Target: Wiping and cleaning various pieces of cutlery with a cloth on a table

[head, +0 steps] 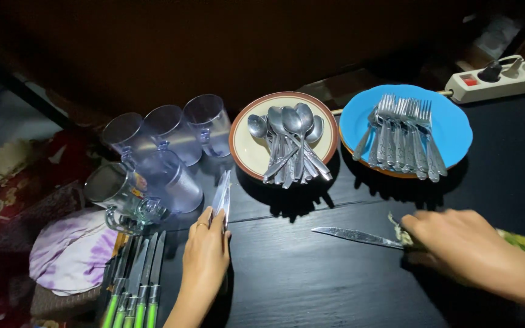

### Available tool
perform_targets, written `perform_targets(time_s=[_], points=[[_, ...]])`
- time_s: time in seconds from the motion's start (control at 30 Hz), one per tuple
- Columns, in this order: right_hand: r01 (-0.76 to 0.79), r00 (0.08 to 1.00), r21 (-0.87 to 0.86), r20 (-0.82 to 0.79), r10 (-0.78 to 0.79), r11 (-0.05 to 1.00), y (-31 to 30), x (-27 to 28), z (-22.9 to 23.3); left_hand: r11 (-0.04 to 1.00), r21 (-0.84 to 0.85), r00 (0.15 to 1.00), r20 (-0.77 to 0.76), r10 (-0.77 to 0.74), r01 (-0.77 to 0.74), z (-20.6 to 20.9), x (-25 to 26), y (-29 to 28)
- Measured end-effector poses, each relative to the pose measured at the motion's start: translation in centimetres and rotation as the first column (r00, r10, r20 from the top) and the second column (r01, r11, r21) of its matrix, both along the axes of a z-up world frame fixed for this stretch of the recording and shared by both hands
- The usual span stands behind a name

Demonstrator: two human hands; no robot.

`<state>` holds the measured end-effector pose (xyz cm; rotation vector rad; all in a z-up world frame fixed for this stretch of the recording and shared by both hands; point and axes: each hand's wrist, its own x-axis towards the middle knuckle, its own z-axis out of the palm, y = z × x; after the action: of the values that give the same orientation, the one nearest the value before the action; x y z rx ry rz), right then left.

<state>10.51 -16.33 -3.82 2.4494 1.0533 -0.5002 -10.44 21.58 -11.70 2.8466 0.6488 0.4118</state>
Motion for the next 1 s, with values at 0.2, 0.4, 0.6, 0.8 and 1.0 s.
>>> perform_targets(time_s=[0.2,0.4,0.6,0.8,1.0], points=[[0.061,0.997,0.040,-0.051,-0.059,0.997,-2.4,-0.4,-1.7,0.994,-0.029,0.989,-0.109,0.104,-0.108,1.8,0.0,-1.3],[0.079,0.995,0.048,-0.064,-0.076,0.996,-2.3,0.0,-2.3,0.987,0.160,1.000,-0.017,-0.001,0.004,4.9,-0.1,-5.3],[0.113,0.969,-0.092,-0.210,-0.130,0.989,-2.5,0.7,-0.8,0.942,-0.186,0.958,-0.004,-0.286,0.280,8.3,0.4,-11.9],[0.448,0.890,0.834,-0.449,-0.075,0.324,1.4,-1.9,8.6,0.647,-0.486,0.795,0.197,-0.574,0.587,13.4,5.2,-18.1],[-0.107,0.994,0.994,0.108,0.032,-0.021,5.4,-0.8,13.2,0.272,-0.712,0.758,0.638,-0.135,0.648,14.6,10.2,-20.5]])
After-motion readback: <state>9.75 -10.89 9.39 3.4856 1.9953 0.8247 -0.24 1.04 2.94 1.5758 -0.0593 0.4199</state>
